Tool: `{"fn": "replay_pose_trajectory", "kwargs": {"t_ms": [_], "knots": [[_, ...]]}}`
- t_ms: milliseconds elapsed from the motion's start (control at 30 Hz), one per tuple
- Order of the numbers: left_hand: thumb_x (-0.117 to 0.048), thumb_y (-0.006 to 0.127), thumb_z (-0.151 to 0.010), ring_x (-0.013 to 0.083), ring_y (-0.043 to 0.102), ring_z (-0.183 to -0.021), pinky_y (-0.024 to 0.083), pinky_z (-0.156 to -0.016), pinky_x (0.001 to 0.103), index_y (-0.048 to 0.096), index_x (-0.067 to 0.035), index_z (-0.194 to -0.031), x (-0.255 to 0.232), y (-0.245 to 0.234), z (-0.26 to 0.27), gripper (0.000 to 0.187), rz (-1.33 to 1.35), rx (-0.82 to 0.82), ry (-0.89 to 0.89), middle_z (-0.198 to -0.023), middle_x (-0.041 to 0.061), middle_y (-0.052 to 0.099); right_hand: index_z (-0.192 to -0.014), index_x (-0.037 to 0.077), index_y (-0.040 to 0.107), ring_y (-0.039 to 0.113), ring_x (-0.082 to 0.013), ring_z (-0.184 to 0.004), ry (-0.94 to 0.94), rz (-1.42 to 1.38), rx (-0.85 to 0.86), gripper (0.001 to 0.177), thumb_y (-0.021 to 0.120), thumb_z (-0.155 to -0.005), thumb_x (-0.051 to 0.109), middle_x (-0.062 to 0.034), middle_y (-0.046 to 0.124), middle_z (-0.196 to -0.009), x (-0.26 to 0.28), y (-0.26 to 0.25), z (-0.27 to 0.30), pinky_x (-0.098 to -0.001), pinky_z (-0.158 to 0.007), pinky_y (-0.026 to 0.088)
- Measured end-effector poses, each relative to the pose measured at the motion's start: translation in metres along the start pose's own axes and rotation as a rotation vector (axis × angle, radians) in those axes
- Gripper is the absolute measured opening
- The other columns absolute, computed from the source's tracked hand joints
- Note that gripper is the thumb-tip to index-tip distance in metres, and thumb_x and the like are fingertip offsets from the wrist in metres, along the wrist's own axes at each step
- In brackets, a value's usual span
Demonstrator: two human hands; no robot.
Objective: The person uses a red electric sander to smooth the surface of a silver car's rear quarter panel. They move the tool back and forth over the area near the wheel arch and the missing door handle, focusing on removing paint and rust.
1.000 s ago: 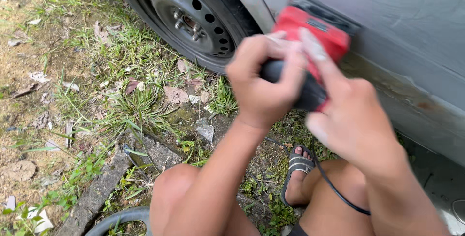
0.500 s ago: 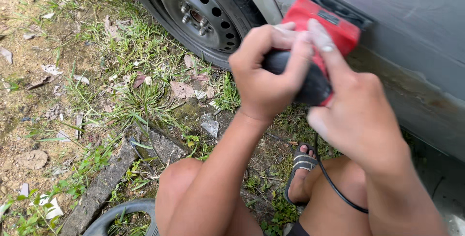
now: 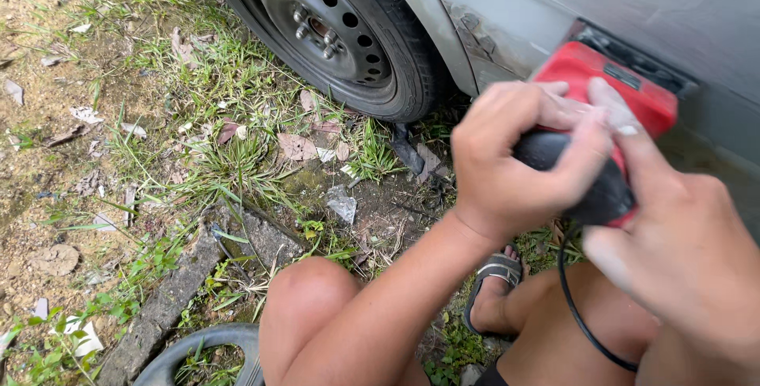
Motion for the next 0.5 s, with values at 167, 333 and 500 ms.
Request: {"fn": "replay_pose_trajectory", "kwargs": {"t_ms": [167,333,500], "knots": [[-0.016,0.068,-0.088,0.0226,0.075,-0.09,0.059,-0.086,0.034,0.058,-0.012,-0.077,0.021,-0.04,-0.034,0.016,-0.001,-0.04,0.054,-0.082,0.007,0.067,-0.171,0.033,0.028,0.063,-0.06,-0.076,-0.156,-0.209,0.099,0.119,0.058,-0.06,0.003,-0.0357,0.07,-0.08,0.071,0.0,-0.021,-0.0552,-0.07,0.044],[-0.015,0.066,-0.092,0.0269,0.075,-0.096,0.06,-0.089,0.035,0.058,-0.01,-0.078,0.034,-0.058,-0.043,0.017,-0.006,-0.105,0.101,-0.08,0.004,0.064,-0.167,0.03,0.027,0.061,-0.0597,-0.073,-0.373,-0.249,0.012,0.113,0.058,-0.063,0.001,-0.0349,0.069,-0.083,0.091,0.011,-0.031,-0.0563,-0.065,0.046],[-0.014,0.068,-0.089,0.0268,0.073,-0.088,0.061,-0.088,0.039,0.055,-0.01,-0.078,0.015,-0.023,-0.011,0.017,0.014,-0.108,0.134,-0.08,0.007,0.062,-0.169,0.029,0.03,0.062,-0.0578,-0.063,-0.292,-0.187,0.041,0.112,0.058,-0.064,0.003,-0.0369,0.067,-0.074,0.038,0.01,-0.012,-0.0548,-0.063,0.045]]}}
Point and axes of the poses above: each hand's wrist, its own z-axis away from the middle knuckle, its own y-axis out of the palm, x = y × z, the point moved 7 cm from there along -z, towards the middle knuckle
